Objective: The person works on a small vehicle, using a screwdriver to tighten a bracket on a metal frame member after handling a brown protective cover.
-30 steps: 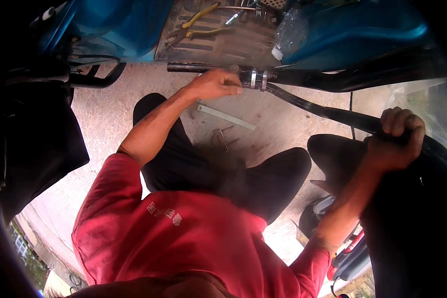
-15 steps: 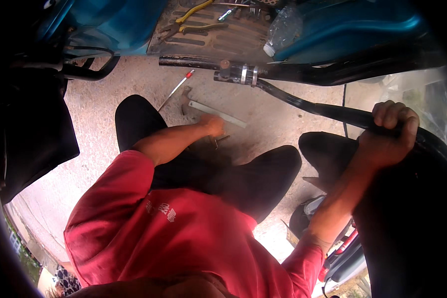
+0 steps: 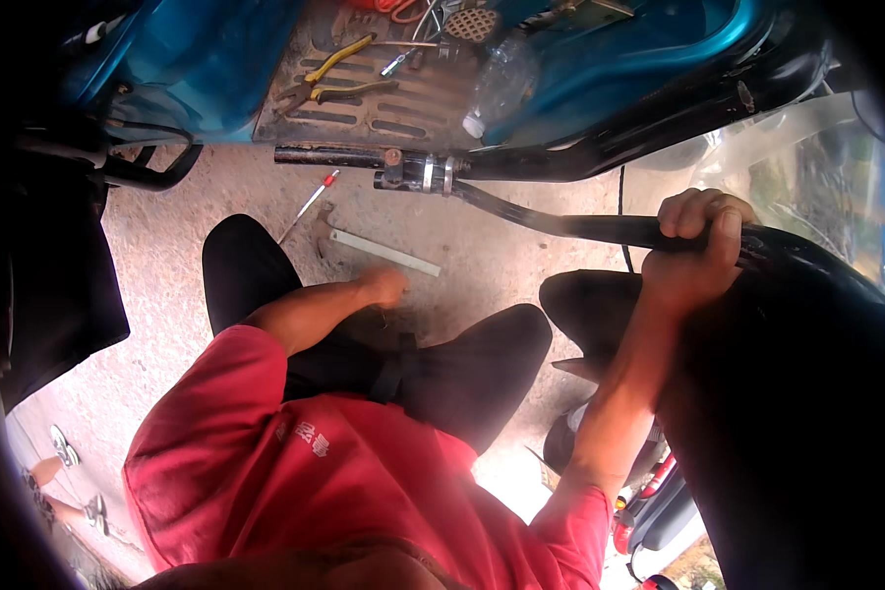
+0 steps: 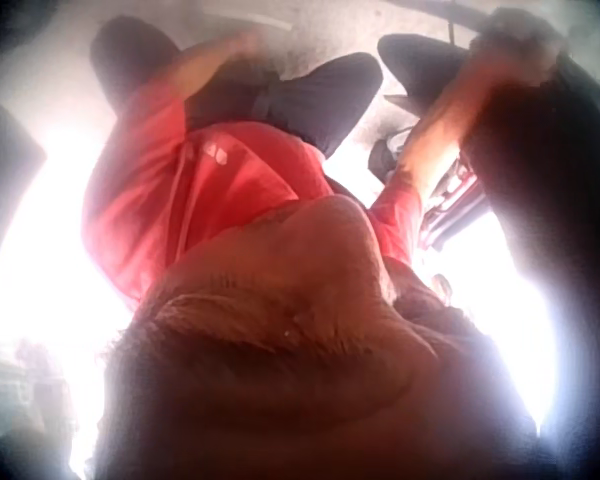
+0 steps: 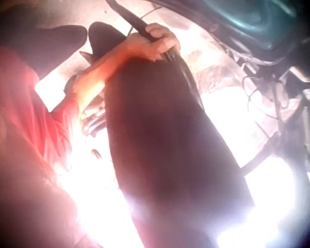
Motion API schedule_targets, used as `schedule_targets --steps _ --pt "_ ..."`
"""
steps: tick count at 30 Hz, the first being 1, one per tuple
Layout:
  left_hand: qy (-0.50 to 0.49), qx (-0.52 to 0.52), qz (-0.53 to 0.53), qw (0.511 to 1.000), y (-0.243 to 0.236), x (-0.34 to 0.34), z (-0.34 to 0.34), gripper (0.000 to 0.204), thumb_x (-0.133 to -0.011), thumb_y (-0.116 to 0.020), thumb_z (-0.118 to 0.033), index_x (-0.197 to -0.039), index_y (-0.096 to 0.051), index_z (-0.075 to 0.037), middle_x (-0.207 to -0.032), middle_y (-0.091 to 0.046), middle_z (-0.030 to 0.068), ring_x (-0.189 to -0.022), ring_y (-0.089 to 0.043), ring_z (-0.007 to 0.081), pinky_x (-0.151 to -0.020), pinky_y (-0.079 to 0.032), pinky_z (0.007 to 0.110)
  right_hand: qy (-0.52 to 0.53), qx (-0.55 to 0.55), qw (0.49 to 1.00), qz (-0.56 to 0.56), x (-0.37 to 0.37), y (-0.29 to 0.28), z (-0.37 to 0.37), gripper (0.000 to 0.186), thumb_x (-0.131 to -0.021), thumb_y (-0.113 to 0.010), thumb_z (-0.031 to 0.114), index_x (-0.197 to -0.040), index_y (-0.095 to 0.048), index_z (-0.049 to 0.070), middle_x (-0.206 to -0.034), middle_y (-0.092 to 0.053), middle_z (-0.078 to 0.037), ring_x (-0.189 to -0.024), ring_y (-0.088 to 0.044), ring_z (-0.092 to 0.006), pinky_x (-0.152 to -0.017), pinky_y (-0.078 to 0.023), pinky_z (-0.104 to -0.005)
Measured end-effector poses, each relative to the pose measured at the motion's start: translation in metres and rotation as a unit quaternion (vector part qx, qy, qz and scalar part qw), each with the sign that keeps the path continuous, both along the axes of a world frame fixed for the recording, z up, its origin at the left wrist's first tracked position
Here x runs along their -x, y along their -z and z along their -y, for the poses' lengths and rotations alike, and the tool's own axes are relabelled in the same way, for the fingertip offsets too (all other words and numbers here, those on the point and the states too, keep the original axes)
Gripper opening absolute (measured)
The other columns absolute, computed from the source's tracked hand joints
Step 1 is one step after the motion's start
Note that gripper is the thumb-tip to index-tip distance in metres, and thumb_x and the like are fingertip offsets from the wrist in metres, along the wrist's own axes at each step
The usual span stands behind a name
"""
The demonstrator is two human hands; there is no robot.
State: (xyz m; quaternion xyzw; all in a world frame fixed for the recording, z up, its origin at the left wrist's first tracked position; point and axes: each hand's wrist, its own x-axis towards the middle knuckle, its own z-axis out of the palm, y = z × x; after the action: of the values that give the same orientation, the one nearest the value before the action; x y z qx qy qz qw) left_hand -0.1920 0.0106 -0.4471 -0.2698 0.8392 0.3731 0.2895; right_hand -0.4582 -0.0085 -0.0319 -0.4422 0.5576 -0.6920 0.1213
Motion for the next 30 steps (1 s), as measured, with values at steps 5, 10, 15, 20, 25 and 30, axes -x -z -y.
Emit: schedule_targets --steps 5,10,15,20,25,30 --pt "0.108 -0.028 -0.095 0.989 0.046 -0.007 -0.018 0.022 -0.083 -0.063 -0.020 -0.101 -0.068 -0.008 -0.095 -0.069 0.0165 -0.089 -0.067 0.0359 -0.073 -0.052 0.049 -0.018 0.023 1.000 -0.003 -0.007 0.000 0.016 0.025 -0.093 -0.050 0.025 -0.078 -0.052 0.006 -0.067 -0.050 -0.001 -0.058 -0.046 -0.0111 -0.056 -0.039 -0.0257" --pt "-0.030 -0.015 -0.191 0.981 -0.060 0.000 0.004 0.020 -0.089 -0.061 -0.021 -0.102 -0.062 -0.005 -0.086 -0.067 0.0140 -0.083 -0.066 0.0355 -0.067 -0.051 0.048 0.017 0.039 0.999 -0.001 -0.007 -0.005 0.004 0.018 -0.090 -0.054 0.020 -0.081 -0.056 0.005 -0.068 -0.052 -0.002 -0.060 -0.049 -0.0112 -0.059 -0.042 -0.0259" --pt "-0.331 -0.265 -0.161 0.891 -0.152 0.004 0.046 0.020 -0.095 -0.058 -0.020 -0.103 -0.061 -0.002 -0.080 -0.063 0.0108 -0.068 -0.062 0.0217 -0.053 -0.049 0.040 0.011 0.051 0.998 0.029 -0.005 -0.001 0.006 0.016 -0.090 -0.054 0.018 -0.081 -0.056 0.005 -0.069 -0.052 -0.002 -0.061 -0.050 -0.0113 -0.059 -0.042 -0.0257" --pt "-0.528 -0.409 -0.099 0.738 -0.056 0.002 0.056 0.024 -0.095 -0.061 -0.022 -0.101 -0.062 0.001 -0.079 -0.061 0.0077 -0.064 -0.056 0.0163 -0.053 -0.050 0.035 0.001 0.053 0.998 0.029 -0.006 -0.005 0.006 0.017 -0.090 -0.054 0.018 -0.080 -0.055 0.005 -0.067 -0.052 -0.002 -0.058 -0.049 -0.0112 -0.058 -0.042 -0.0253" --pt "-0.551 -0.468 -0.058 0.688 -0.042 0.009 0.062 0.018 -0.092 -0.065 -0.021 -0.098 -0.064 -0.004 -0.082 -0.061 0.0063 -0.066 -0.055 0.0181 -0.058 -0.050 0.037 0.038 0.032 0.999 0.011 -0.004 0.000 0.004 0.017 -0.090 -0.055 0.017 -0.078 -0.053 0.006 -0.066 -0.051 -0.001 -0.056 -0.048 -0.0107 -0.056 -0.042 -0.0251" --pt "-0.494 -0.433 0.036 0.753 -0.003 0.003 0.053 0.017 -0.093 -0.061 -0.025 -0.092 -0.062 -0.007 -0.078 -0.058 0.0040 -0.067 -0.057 0.0201 -0.055 -0.048 0.043 0.048 0.045 0.997 0.040 -0.008 -0.002 0.008 0.015 -0.090 -0.054 0.017 -0.079 -0.052 0.006 -0.068 -0.051 -0.003 -0.057 -0.047 -0.0110 -0.054 -0.040 -0.0253"
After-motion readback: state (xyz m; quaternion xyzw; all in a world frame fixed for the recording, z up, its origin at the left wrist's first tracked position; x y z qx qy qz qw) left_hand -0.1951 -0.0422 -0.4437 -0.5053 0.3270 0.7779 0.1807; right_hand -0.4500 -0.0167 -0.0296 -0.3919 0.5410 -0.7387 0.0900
